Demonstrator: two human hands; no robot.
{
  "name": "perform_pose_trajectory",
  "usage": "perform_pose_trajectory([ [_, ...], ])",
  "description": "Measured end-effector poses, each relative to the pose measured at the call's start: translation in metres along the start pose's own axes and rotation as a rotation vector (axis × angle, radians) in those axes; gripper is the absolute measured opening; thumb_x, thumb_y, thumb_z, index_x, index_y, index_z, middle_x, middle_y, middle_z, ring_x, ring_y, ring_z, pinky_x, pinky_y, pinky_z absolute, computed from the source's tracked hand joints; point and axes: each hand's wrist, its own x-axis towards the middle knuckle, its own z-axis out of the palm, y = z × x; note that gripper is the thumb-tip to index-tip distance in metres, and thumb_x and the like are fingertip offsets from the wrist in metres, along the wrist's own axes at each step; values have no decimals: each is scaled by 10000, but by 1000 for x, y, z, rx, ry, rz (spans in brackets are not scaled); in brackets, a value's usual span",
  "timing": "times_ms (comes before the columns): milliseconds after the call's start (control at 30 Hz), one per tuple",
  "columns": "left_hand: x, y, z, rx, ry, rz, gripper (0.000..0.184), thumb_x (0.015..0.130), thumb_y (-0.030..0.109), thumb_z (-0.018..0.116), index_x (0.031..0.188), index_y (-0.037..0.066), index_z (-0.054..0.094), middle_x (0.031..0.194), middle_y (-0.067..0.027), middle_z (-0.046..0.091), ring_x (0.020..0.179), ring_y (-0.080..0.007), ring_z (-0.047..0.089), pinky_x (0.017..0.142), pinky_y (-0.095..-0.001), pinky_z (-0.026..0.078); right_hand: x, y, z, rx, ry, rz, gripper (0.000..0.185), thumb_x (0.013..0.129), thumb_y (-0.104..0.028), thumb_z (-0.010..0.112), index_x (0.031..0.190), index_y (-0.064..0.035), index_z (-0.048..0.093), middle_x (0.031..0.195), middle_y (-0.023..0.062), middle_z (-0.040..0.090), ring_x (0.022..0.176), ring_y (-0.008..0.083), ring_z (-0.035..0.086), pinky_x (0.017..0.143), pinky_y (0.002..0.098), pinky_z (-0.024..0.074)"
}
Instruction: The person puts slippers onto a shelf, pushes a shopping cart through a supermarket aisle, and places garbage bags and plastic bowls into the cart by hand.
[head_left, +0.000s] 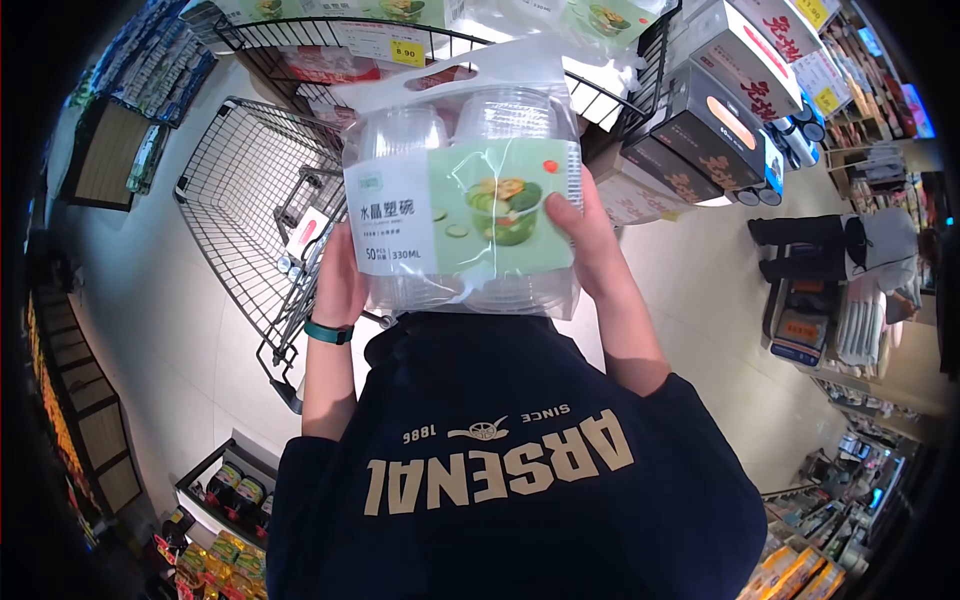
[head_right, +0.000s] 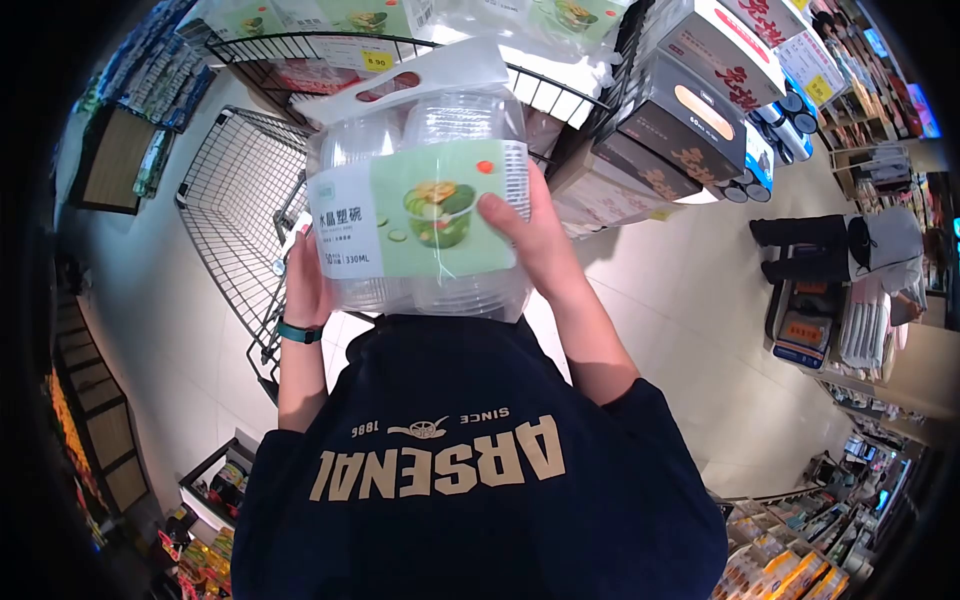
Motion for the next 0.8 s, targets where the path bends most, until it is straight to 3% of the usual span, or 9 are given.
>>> perform_pose_trajectory([
  [67,4,-14,-9,79,54,-60,679,1011,551,373,1429,16,398,1389,-107,522,1268,-218,500,1068,-378,385,-3,-6,11,-86,-24,-81,875,868,-381,724,1503,-22,239,1391,121,454,1272,208,453,1055,350,379],
  [133,6,-18,-3,48,65,-90,675,1008,549,387,1427,20,401,1389,-110,521,1263,-225,506,1056,-381,401,-6,-12,23,-162,-61,-168,1005,813,-414,778,1517,0,193,1408,149,429,1298,227,429,1077,356,354],
  [333,7,-34,5,-113,98,-89,677,1010,551,370,1450,37,363,1406,-134,501,1258,-263,519,1040,-402,438,-9,-22,36,-300,-108,-230,1068,774,-379,814,1524,16,164,1455,223,334,1358,294,369,1112,387,314],
  [667,2,-24,14,-148,70,-113,670,1025,536,305,1457,25,347,1413,-166,487,1260,-296,521,1046,-438,442,-12,-29,41,-212,-158,-223,1037,784,-328,805,1537,-19,161,1473,196,311,1362,297,362,1111,401,313],
  [800,3,-25,8,-216,38,-145,723,1010,584,269,1459,24,356,1413,-170,492,1259,-301,527,1048,-440,444,-16,-36,41,-174,-205,-173,1010,782,-308,807,1548,-81,189,1471,158,325,1321,268,401,1036,389,379],
])
